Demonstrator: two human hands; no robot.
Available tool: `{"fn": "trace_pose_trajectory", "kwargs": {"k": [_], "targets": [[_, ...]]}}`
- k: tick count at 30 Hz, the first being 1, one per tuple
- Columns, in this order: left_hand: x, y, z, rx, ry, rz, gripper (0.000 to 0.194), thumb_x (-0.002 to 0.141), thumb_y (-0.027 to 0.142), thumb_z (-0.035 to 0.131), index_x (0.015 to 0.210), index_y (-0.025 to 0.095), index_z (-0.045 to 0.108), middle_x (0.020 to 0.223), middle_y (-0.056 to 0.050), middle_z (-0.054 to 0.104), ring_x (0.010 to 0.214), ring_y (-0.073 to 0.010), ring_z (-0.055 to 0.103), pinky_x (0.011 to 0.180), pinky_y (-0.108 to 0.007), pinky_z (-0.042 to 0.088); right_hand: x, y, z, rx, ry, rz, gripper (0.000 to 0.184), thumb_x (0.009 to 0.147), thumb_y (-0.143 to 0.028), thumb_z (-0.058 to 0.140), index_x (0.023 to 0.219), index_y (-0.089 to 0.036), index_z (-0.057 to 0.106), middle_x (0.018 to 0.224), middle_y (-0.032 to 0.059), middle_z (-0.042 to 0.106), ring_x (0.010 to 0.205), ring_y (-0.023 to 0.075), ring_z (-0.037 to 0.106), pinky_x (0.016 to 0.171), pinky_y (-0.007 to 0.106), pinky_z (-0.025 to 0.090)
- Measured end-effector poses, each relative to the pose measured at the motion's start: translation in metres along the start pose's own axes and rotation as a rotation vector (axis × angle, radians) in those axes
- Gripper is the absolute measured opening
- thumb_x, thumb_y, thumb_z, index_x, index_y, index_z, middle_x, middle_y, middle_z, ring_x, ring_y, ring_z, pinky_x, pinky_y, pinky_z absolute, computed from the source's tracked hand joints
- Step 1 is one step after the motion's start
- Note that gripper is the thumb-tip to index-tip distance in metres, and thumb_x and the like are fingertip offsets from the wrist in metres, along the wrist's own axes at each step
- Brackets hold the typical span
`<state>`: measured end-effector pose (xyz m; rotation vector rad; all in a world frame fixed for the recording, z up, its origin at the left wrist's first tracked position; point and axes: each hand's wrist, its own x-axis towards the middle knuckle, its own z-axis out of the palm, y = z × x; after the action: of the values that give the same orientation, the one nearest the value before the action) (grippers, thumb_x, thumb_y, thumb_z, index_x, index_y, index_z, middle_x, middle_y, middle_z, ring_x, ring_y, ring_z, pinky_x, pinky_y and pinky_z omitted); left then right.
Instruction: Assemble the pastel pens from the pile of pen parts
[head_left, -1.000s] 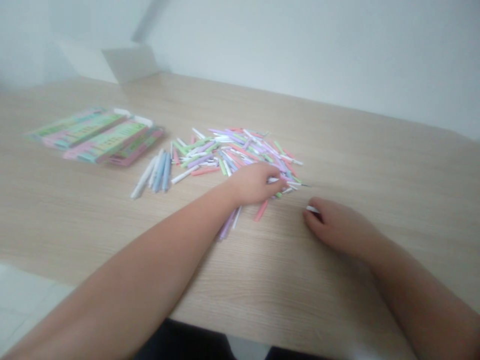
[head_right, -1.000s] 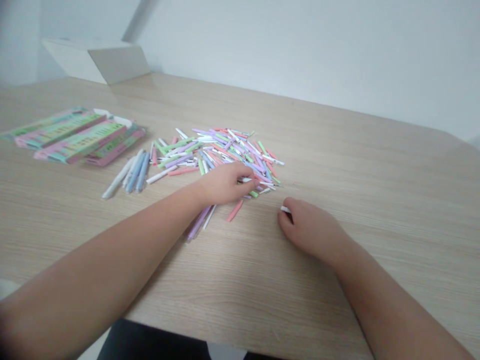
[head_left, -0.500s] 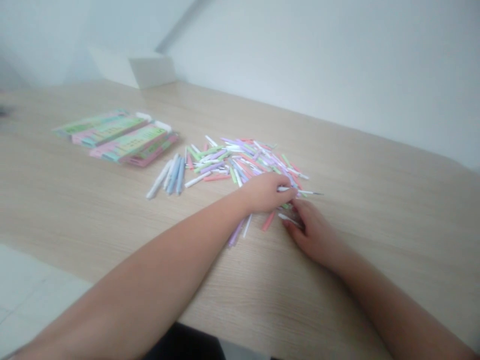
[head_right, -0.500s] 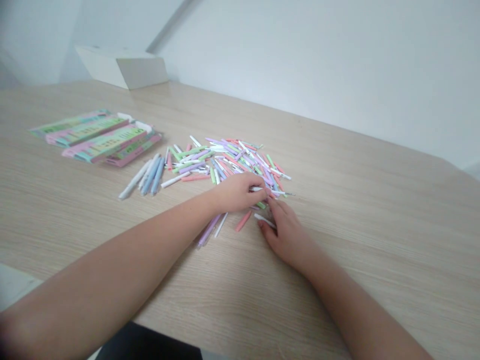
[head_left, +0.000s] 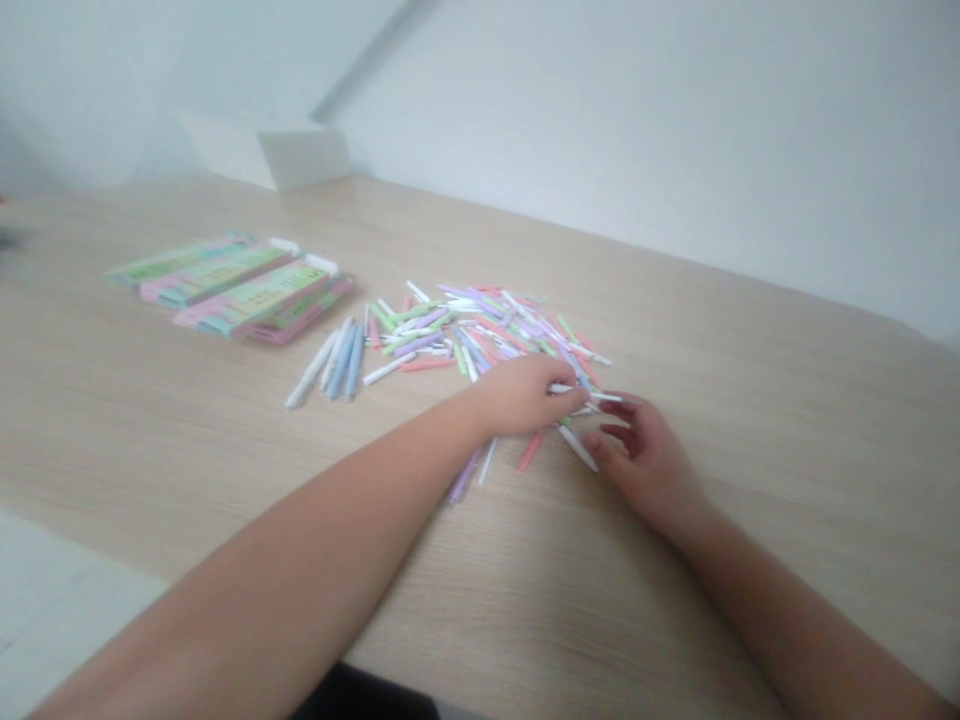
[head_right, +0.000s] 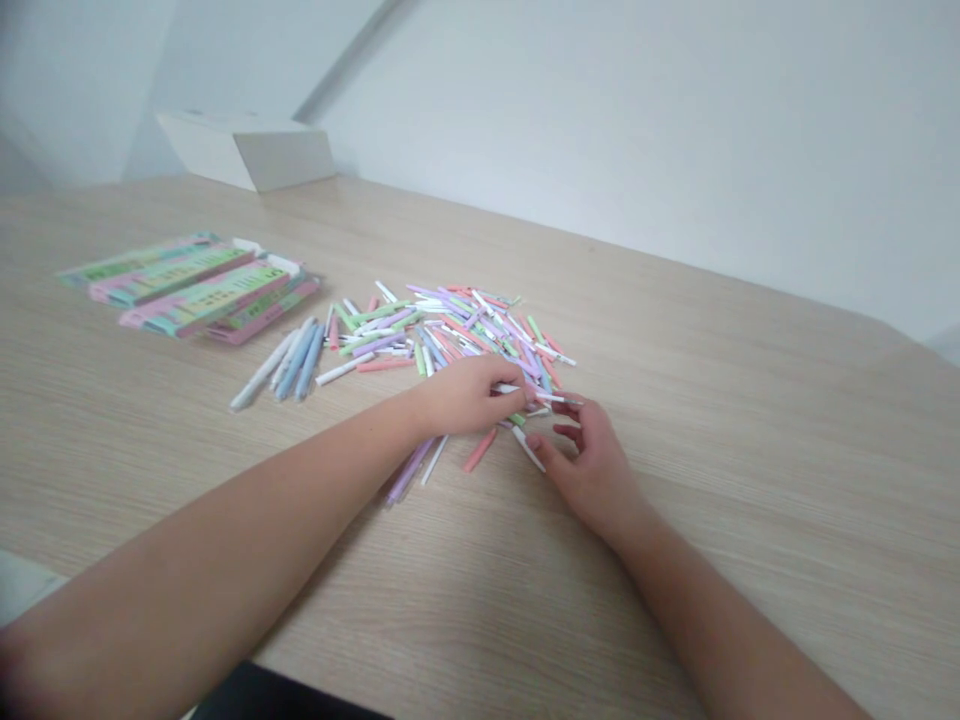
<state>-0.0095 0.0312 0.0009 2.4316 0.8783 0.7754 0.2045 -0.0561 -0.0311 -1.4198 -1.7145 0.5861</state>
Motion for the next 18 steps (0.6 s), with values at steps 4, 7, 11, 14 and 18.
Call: {"fn": "trace_pose_trajectory", "kwargs": {"k": [4, 7, 11, 14, 18], "targets": [[-0.003, 0.005, 0.000, 0.007, -0.056, 0.034, 0.040, 0.099, 0.050, 0.046, 0.096, 0.023, 0.074, 0.092, -0.003, 0.074, 0.089, -0.0199, 0.066, 0.079, -0.031, 0.049, 0.000, -0.007, -0.003, 0.181, 0.051, 0.068, 0.058, 0.083, -0.055, 0.076, 0.130, -0.027, 0.057, 0.098, 0.0064, 0.073, 0.080, 0.0217, 0.071, 0.069, 0.038, 0.061], [-0.005, 0.009, 0.001, 0.012, -0.084, 0.039, 0.039, 0.099, 0.050, 0.046, 0.100, 0.024, 0.075, 0.100, -0.004, 0.075, 0.096, -0.0210, 0.067, 0.084, -0.032, 0.050, -0.002, -0.016, -0.004, 0.166, 0.070, 0.129, 0.042, 0.083, -0.055, 0.077, 0.111, -0.025, 0.067, 0.080, 0.0043, 0.073, 0.064, 0.0204, 0.069, 0.059, 0.036, 0.060], [-0.006, 0.010, 0.000, 0.008, -0.110, 0.063, 0.039, 0.100, 0.049, 0.045, 0.100, 0.023, 0.074, 0.100, -0.004, 0.075, 0.096, -0.0210, 0.068, 0.085, -0.032, 0.050, -0.004, -0.022, -0.004, 0.170, 0.082, 0.144, 0.039, 0.084, -0.057, 0.074, 0.104, -0.023, 0.072, 0.075, 0.0044, 0.074, 0.063, 0.0211, 0.070, 0.060, 0.037, 0.062], [-0.006, 0.010, -0.001, -0.020, -0.114, 0.052, 0.036, 0.100, 0.047, 0.047, 0.102, 0.023, 0.074, 0.103, -0.004, 0.076, 0.099, -0.0208, 0.068, 0.090, -0.033, 0.050, -0.003, -0.021, -0.004, 0.266, 0.073, 0.149, 0.039, 0.085, -0.057, 0.074, 0.107, -0.025, 0.073, 0.084, 0.0054, 0.077, 0.076, 0.0226, 0.074, 0.069, 0.040, 0.064], [-0.006, 0.011, 0.000, -0.053, -0.119, 0.065, 0.035, 0.101, 0.044, 0.047, 0.104, 0.024, 0.074, 0.105, -0.003, 0.076, 0.099, -0.0200, 0.068, 0.094, -0.033, 0.050, -0.002, -0.014, -0.005, 0.438, 0.060, 0.160, 0.035, 0.085, -0.054, 0.077, 0.106, -0.026, 0.076, 0.090, 0.0049, 0.079, 0.086, 0.0225, 0.075, 0.076, 0.041, 0.066]]}}
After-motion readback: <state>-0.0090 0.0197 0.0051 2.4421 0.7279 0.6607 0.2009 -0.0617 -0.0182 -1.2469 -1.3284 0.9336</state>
